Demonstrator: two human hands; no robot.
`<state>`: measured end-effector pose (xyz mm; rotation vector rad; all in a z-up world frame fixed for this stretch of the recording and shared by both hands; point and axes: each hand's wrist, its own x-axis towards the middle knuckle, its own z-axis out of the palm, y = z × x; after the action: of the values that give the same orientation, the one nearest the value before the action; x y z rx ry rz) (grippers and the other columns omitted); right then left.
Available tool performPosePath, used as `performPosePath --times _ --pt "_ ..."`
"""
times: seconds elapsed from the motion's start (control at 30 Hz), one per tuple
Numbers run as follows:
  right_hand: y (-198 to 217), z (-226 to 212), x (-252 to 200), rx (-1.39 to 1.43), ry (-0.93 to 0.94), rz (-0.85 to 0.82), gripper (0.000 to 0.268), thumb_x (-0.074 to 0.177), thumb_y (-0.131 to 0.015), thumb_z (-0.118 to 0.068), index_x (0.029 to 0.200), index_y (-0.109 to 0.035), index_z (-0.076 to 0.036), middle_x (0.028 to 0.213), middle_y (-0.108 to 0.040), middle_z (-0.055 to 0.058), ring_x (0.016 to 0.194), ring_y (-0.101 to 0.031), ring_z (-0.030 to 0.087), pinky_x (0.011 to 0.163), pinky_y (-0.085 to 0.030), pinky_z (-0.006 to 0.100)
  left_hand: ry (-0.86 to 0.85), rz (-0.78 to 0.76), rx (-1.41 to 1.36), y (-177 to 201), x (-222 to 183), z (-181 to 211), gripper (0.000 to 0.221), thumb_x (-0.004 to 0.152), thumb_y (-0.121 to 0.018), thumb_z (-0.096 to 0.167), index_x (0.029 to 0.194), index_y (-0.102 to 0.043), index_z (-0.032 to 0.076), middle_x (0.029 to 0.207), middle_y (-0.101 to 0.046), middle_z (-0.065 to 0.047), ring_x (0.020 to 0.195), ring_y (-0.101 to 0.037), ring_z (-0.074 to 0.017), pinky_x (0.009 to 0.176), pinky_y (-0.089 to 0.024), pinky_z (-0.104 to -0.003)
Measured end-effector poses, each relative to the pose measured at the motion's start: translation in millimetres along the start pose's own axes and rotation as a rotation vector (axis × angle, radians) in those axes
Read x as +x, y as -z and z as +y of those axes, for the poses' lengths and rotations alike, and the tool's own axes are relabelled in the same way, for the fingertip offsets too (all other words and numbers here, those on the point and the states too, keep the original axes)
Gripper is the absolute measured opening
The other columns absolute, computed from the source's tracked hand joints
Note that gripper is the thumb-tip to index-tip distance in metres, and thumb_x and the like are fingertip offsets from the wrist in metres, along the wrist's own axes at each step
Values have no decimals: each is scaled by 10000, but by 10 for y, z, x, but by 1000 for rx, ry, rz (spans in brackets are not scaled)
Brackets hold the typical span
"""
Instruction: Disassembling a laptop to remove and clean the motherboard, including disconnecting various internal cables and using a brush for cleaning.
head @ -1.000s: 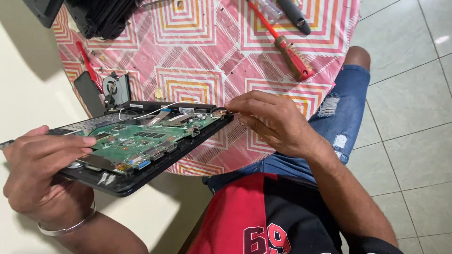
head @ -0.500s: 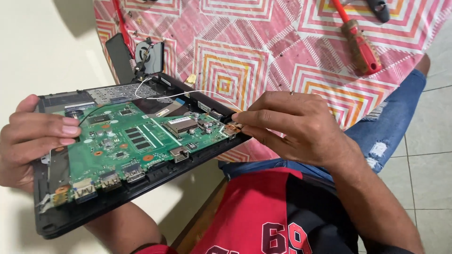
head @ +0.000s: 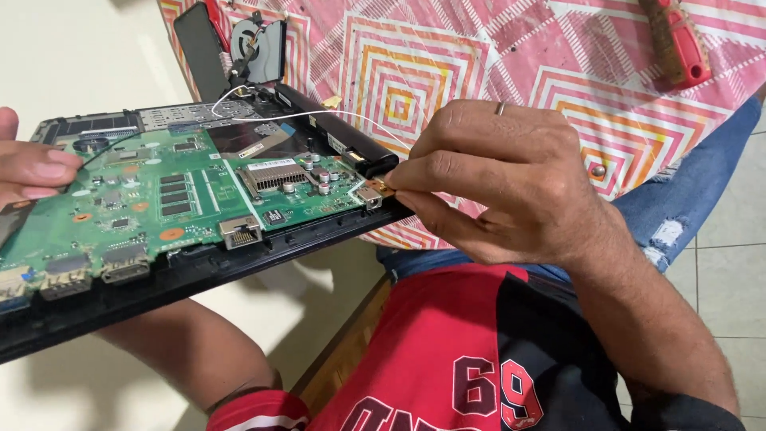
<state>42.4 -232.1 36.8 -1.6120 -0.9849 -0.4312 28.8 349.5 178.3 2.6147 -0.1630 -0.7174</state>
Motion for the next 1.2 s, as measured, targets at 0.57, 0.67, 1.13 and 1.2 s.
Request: performPosePath --times 0.57,0.67,1.13,1.2 --pt "-26 -176 189 169 -95 -76 123 1051 -593 42 1025 -698 100 912 -624 190 796 -608 303 748 -495 385 798 -201 -583 208 325 -3313 723 1066 -216 501 1531 -268 -50 1632 -218 -307 1456 -204 -487 1194 -192 -613" --pt "-26 -173 187 164 -90 -78 124 1053 -593 39 1032 -696 105 916 -630 194 801 -611 306 746 -498 387 665 -207 -456 272 292 -3297 640 959 -359 385 1488 -340 25 1678 -220 -252 1506 -213 -453 1206 -237 -608" --pt "-24 -200 177 155 -102 -84 125 1050 -599 27 1051 -706 92 950 -623 207 815 -632 302 740 -499 382 520 -749 -1643 -363 481 -2381 828 1202 -388 605 1477 -434 -174 1460 -530 -407 1305 -603 -535 1028 -384 -648" --pt "-25 -211 176 127 -109 -91 144 1061 -583 3 1063 -703 82 953 -629 194 818 -634 296 735 -489 367 762 -32 -479 82 302 -1185 703 1240 -78 408 1527 -334 -180 1518 -411 -331 1398 -387 -400 1168 -268 -454"
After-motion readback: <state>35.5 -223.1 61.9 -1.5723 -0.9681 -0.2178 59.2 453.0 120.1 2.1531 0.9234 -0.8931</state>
